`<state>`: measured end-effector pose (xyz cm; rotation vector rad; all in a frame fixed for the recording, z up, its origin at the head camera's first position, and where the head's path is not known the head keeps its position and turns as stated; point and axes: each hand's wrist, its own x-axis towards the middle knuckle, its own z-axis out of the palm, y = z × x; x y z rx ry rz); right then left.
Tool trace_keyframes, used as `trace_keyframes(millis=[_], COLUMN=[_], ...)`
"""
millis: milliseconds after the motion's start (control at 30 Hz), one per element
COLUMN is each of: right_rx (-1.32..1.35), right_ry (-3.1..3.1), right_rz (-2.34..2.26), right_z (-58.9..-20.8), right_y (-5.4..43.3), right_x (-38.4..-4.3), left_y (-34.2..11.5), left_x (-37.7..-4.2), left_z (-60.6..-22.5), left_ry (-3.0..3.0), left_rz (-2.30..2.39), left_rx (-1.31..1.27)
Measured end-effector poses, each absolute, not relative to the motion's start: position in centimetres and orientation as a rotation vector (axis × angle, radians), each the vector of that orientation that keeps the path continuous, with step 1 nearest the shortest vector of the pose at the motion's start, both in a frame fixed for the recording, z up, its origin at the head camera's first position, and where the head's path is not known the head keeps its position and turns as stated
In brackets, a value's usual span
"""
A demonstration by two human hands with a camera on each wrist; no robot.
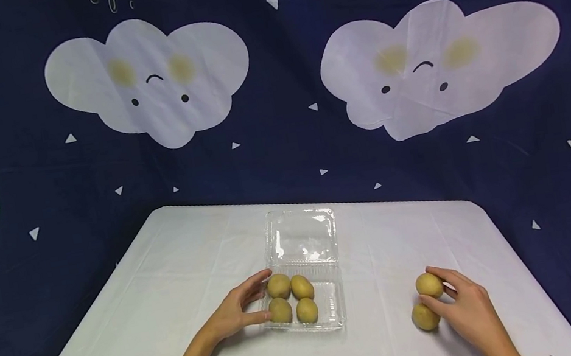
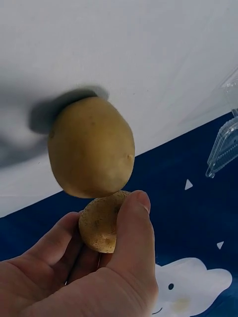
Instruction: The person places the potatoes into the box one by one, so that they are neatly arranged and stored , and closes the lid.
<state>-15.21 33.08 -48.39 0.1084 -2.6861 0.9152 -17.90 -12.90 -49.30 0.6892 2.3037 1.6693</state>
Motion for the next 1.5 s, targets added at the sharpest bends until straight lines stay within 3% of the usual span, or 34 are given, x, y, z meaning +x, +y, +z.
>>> trace_keyframes(millis=[1500], right_rx=[0.277], right_ry=[-2.685], right_rz=[0.929], right_z=[-49.2], right_y=[29.8], right_x=[-16.5], left_y=[-12.9], left_x=[-17.6], left_z=[-48.8], left_ry=[2.326], left_rz=[1.649], left_rx=[0.678])
